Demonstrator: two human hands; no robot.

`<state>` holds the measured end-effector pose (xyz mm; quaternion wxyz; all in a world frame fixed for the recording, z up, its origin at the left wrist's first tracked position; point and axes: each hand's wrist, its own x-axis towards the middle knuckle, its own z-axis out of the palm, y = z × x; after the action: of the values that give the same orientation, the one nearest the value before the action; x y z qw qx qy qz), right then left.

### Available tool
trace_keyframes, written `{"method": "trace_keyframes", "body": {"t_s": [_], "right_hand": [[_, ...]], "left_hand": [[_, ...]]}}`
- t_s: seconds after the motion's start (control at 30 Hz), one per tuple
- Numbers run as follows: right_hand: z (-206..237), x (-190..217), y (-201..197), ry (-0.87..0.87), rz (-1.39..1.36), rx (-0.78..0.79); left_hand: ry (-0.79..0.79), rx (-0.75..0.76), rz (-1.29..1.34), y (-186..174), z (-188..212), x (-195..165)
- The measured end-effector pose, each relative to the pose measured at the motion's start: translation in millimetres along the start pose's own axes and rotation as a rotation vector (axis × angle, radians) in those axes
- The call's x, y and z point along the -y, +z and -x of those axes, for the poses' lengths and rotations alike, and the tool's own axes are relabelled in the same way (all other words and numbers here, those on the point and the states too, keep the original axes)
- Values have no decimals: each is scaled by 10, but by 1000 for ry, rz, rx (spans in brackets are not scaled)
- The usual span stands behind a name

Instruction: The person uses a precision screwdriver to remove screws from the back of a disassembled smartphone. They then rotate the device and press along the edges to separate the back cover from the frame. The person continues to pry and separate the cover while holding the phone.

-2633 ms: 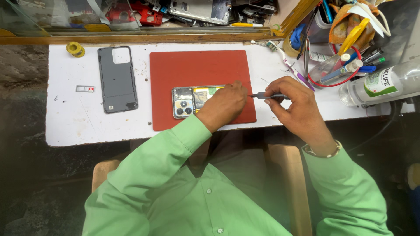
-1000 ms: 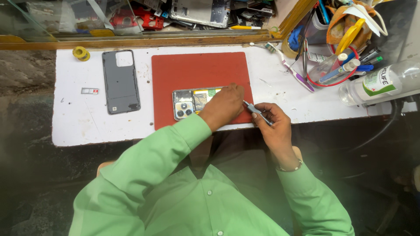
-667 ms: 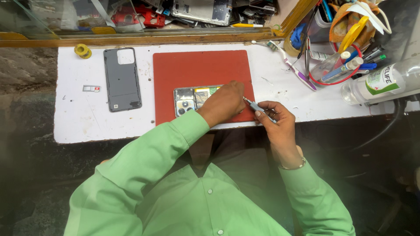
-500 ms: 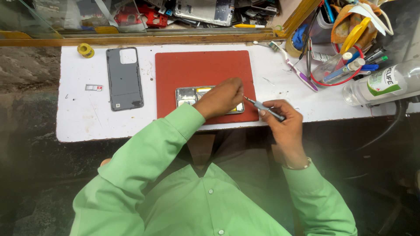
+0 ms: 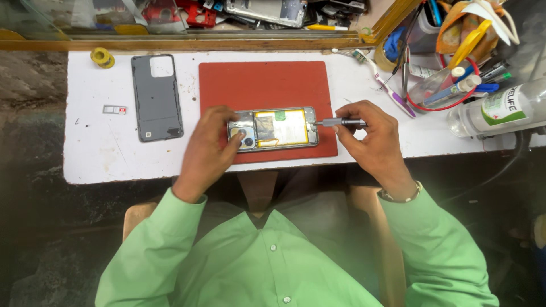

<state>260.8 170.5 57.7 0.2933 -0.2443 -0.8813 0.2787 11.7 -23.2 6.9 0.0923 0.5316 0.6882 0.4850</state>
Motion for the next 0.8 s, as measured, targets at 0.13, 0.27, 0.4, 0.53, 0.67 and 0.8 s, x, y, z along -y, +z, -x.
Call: {"method": "trace_keyframes", "body": {"t_s": [0.13,0.27,0.4,0.53,0.67,0.8], "right_hand": [[-68,33,29,8,10,42],[-97,62,24,25,41,56],[-127,106,1,34,81,58],[-180,189,-8,60,88,108],[-286,280,-32,-34,73,175],[-498,286,-9,-157,320,315]], "left_hand": [[-62,73,-23,-99,124,160],[-40,99,-48,-77,154,231],[-61,142,-36,-87,149,243],[-54,158,-46,-85,138,227],[-43,164,-54,-74,130,226],[-40,174,-46,-62,130,272]]}}
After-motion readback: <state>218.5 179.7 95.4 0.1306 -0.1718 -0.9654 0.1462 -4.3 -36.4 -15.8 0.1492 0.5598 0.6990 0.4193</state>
